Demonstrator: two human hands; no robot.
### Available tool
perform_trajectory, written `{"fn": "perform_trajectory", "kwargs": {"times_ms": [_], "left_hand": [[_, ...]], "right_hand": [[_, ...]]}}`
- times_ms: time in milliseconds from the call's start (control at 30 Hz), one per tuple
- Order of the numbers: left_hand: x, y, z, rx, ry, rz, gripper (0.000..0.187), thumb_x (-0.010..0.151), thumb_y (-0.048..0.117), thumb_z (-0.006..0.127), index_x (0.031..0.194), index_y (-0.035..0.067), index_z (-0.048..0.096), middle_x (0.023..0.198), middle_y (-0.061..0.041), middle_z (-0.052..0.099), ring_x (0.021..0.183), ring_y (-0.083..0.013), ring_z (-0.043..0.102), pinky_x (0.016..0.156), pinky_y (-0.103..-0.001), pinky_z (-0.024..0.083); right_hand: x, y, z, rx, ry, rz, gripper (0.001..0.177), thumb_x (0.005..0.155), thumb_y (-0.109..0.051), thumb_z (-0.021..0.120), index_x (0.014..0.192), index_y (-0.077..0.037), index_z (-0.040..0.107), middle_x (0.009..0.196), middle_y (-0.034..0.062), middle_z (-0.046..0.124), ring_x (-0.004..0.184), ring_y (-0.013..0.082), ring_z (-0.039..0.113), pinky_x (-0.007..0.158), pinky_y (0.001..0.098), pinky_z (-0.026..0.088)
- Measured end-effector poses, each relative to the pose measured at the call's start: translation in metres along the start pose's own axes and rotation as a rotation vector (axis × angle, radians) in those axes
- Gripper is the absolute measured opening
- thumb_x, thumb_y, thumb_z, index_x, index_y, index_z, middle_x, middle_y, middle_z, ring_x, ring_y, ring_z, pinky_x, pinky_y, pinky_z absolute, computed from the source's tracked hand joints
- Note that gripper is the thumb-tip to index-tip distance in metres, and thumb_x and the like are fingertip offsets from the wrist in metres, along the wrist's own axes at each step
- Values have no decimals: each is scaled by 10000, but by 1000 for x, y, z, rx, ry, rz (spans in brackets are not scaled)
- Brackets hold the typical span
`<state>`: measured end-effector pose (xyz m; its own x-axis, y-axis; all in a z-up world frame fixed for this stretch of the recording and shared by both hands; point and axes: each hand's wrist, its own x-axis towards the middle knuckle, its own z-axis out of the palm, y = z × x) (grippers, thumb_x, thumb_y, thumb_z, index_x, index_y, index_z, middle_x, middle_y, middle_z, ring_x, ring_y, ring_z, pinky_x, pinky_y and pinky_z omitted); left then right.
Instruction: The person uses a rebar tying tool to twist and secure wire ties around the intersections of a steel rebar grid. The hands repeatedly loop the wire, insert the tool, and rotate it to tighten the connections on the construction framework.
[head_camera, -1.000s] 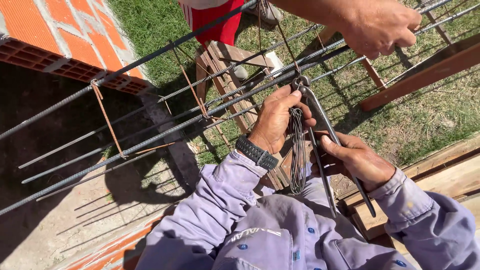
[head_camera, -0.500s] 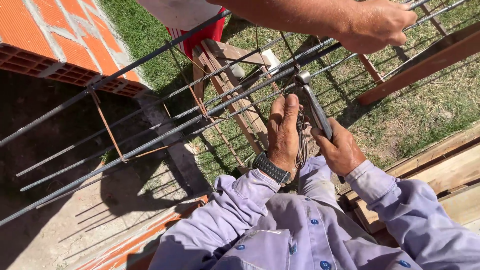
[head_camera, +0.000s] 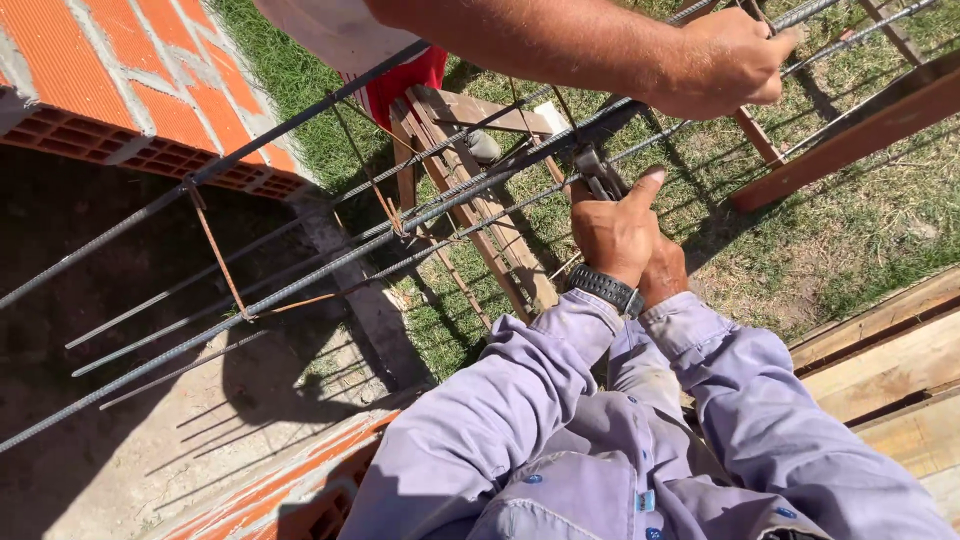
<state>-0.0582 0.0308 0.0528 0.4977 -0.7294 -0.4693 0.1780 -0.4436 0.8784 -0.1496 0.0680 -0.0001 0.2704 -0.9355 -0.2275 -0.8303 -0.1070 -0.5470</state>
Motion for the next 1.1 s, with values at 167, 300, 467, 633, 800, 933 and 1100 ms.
{"fn": "perform_trajectory", "kwargs": {"times_ms": [167, 300, 467, 633, 800, 933, 1100], "left_hand": [[1, -7, 5, -149, -54, -56, 521, 811, 441, 788, 1007, 5, 581, 661, -85, 596, 641, -216, 614, 703, -379, 512], [0, -9, 4, -528, -224, -22, 380, 869, 346, 796, 677, 106, 574, 508, 10, 524, 450, -96, 565, 564, -251, 524], [13, -24, -3, -908, -686, -214, 340, 901, 322, 781, 725, 166, 536, 505, 35, 482, 458, -115, 579, 602, -339, 581], [7, -23, -3, -1106, -1021, -218, 316, 960, 348, 704, 776, 190, 502, 574, 34, 477, 533, -116, 578, 701, -330, 559], [-59, 44, 6, -712, -150, -346, 462, 537, 377, 876, 790, 190, 536, 689, -9, 576, 646, -153, 512, 608, -380, 452], [-62, 60, 2, -199, -80, -435, 576, 591, 610, 778, 422, 112, 545, 441, -14, 546, 410, -160, 469, 574, -367, 422], [-43, 23, -20, -1048, -757, -594, 394, 747, 212, 779, 783, 268, 390, 515, 132, 270, 407, -8, 268, 429, -191, 246]], "right_hand": [[-21, 41, -5, -152, -30, -1, 900, 524, -278, 834, 1304, -202, 393, 1158, 103, 524, 1048, 366, 635, 879, 513, 575], [-48, 24, -56, 30, -258, 74, 890, 592, -360, 841, 1337, -126, 413, 1262, 210, 540, 1136, 455, 620, 970, 613, 535], [-56, 66, -45, 896, -564, 327, 598, 693, -150, 839, 1190, 40, 565, 947, 290, 690, 793, 435, 712, 787, 576, 589], [-62, 27, -67, 853, -459, 400, 299, 867, -62, 737, 1027, 88, 534, 564, 159, 562, 411, 270, 555, 455, 401, 504], [-53, -4, -98, -77, -115, 334, 264, 944, -153, 632, 1042, -77, 399, 786, 137, 672, 552, 302, 651, 509, 449, 596], [-76, -2, -93, -152, 52, 215, 376, 880, -124, 668, 1039, -47, 336, 739, 208, 651, 584, 431, 652, 501, 544, 495], [-90, -10, -108, 839, -336, 444, 259, 651, -13, 895, 854, 53, 748, 816, 113, 763, 720, 247, 675, 716, 355, 533]]}}
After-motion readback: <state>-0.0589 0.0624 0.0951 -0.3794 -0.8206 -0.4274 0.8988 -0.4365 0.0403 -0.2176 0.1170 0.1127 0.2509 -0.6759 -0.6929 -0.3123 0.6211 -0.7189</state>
